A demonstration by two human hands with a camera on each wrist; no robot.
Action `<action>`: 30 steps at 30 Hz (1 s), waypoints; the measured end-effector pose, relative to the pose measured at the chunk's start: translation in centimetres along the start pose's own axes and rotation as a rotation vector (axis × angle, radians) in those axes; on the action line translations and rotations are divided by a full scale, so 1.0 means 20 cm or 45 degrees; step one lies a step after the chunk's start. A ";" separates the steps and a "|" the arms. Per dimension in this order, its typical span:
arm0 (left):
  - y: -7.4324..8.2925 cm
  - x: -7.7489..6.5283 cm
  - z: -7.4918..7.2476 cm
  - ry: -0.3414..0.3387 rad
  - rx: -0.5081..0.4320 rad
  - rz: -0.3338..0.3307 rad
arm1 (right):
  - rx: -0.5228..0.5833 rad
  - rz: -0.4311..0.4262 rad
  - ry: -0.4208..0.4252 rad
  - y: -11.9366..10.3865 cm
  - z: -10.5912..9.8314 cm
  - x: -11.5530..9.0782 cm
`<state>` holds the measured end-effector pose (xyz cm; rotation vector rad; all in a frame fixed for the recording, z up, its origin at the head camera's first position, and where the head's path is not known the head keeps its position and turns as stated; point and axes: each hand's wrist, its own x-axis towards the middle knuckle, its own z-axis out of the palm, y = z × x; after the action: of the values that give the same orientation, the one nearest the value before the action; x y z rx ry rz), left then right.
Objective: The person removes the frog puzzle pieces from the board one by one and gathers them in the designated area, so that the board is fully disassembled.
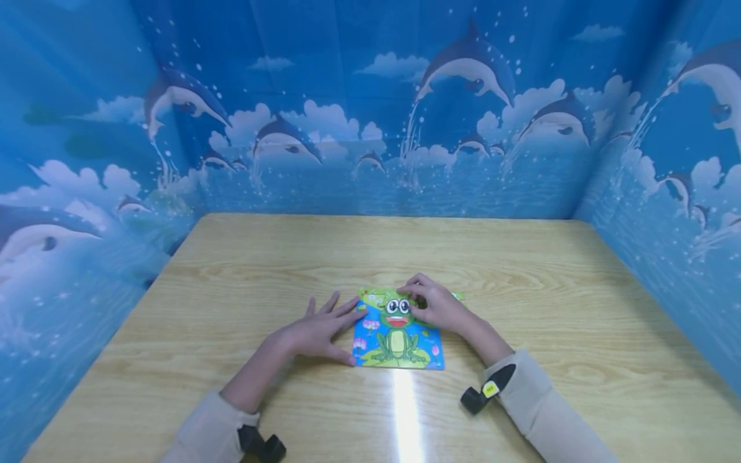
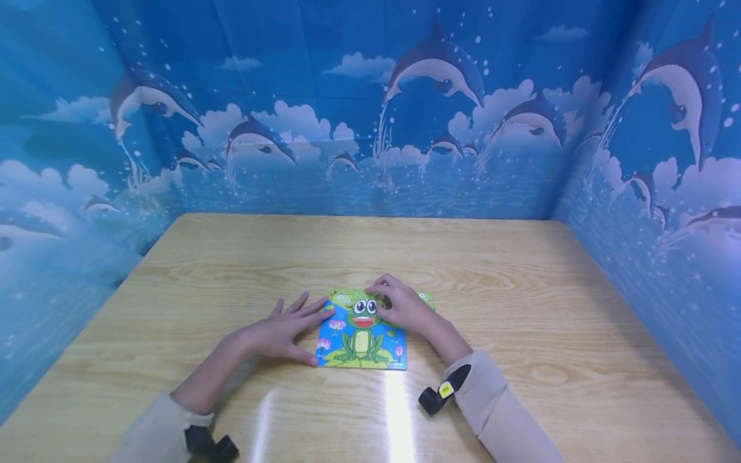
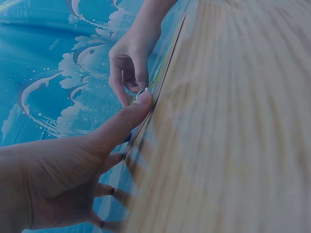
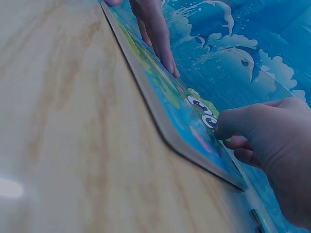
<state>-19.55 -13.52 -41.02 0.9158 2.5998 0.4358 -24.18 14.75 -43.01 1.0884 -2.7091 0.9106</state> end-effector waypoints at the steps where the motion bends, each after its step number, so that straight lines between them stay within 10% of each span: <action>1: 0.00 0.00 0.00 0.000 0.002 0.001 | -0.010 -0.006 0.006 0.00 0.00 0.00; 30: 0.02 -0.01 -0.01 0.003 -0.025 -0.007 | -0.001 -0.012 0.044 0.01 0.01 0.00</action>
<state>-19.28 -13.39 -40.65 0.9016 2.5951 0.4598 -24.34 14.83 -43.30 1.0739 -2.6743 0.9185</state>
